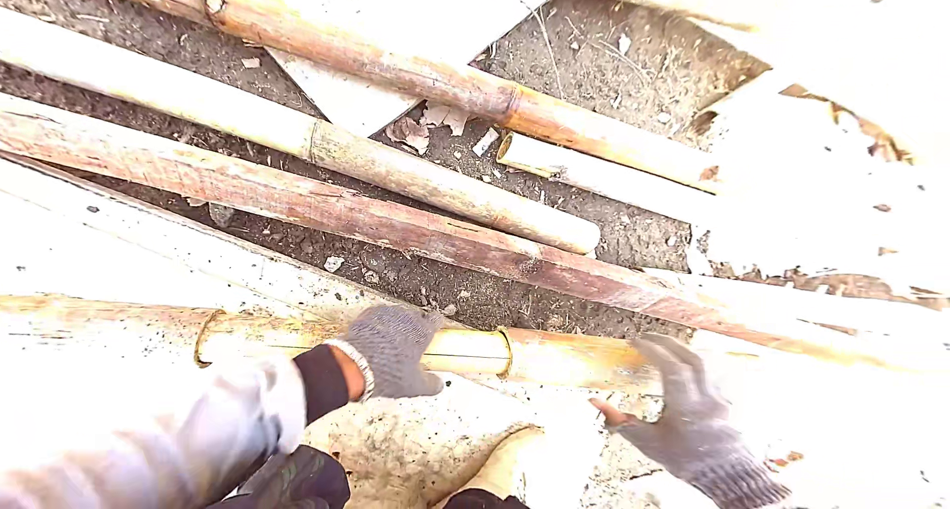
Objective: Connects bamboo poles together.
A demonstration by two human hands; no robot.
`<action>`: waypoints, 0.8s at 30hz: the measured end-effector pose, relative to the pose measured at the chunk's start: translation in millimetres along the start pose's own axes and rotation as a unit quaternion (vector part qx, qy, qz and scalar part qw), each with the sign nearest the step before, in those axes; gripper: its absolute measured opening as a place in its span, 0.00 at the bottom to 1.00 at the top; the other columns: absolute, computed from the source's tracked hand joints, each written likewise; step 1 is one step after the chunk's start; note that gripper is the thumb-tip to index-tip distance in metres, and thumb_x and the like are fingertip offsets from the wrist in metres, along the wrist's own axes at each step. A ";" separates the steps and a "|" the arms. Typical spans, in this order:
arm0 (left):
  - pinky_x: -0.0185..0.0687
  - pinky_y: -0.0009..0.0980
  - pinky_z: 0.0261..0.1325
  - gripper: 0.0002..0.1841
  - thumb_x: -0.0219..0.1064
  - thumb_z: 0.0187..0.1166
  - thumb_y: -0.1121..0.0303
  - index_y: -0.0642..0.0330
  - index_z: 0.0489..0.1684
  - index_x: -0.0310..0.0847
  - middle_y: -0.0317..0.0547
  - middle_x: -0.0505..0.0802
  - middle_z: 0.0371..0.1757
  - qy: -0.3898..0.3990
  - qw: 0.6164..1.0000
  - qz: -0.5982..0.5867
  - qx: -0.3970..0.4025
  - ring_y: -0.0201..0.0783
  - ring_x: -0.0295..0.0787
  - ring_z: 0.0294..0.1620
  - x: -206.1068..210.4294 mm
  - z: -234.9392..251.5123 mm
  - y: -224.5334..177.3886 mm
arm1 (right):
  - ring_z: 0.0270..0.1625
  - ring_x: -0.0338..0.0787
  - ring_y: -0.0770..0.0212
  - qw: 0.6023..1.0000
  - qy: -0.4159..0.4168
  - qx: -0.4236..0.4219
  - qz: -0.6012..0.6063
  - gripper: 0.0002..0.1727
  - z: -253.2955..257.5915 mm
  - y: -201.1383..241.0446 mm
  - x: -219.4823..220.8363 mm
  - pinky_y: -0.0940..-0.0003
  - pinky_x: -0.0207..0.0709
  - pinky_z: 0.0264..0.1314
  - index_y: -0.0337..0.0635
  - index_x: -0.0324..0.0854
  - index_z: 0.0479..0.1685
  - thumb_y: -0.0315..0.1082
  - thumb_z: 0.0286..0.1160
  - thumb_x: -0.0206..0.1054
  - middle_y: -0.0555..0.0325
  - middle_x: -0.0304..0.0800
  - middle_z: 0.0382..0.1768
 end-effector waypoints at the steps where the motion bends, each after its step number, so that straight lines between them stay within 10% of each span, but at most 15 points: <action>1: 0.83 0.59 0.58 0.42 0.72 0.65 0.33 0.41 0.81 0.73 0.47 0.91 0.61 0.022 1.000 -0.019 -0.001 0.52 0.89 0.60 0.3 10.1 -2.9 | 0.71 0.81 0.28 0.997 0.036 -0.051 -0.032 0.57 9.4 12.2 9.6 0.26 0.74 0.69 0.44 0.78 0.75 0.71 0.38 0.80 0.35 0.81 0.72; 10: 0.83 0.64 0.49 0.37 0.81 0.55 0.42 0.55 0.63 0.84 0.53 0.93 0.50 0.059 0.997 -0.001 -0.039 0.57 0.91 0.52 7.2 42.1 -25.0 | 0.68 0.86 0.51 0.903 0.417 -0.056 -0.087 0.54 71.2 37.6 77.6 0.44 0.79 0.71 0.59 0.74 0.78 0.63 0.38 0.88 0.57 0.86 0.67; 16: 0.81 0.66 0.57 0.39 0.80 0.62 0.37 0.67 0.58 0.86 0.62 0.92 0.52 0.152 0.981 -0.117 0.018 0.58 0.90 0.55 19.5 69.7 -36.5 | 0.62 0.89 0.51 0.913 0.394 -0.062 -0.081 0.55 66.4 41.7 78.4 0.42 0.84 0.62 0.59 0.75 0.76 0.60 0.32 0.90 0.57 0.89 0.62; 24: 0.83 0.63 0.53 0.40 0.80 0.54 0.30 0.59 0.50 0.89 0.54 0.94 0.45 0.148 0.984 -0.102 0.007 0.54 0.92 0.49 19.5 73.5 -44.2 | 0.64 0.89 0.47 0.933 0.332 -0.089 -0.104 0.56 60.5 47.9 74.3 0.42 0.82 0.64 0.58 0.75 0.78 0.60 0.31 0.88 0.54 0.89 0.64</action>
Point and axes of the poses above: each hand's wrist, its own z-axis towards the middle knuckle, its own x-axis out of the palm, y = z × x, the point moved 9 cm from there along z, towards the middle knuckle
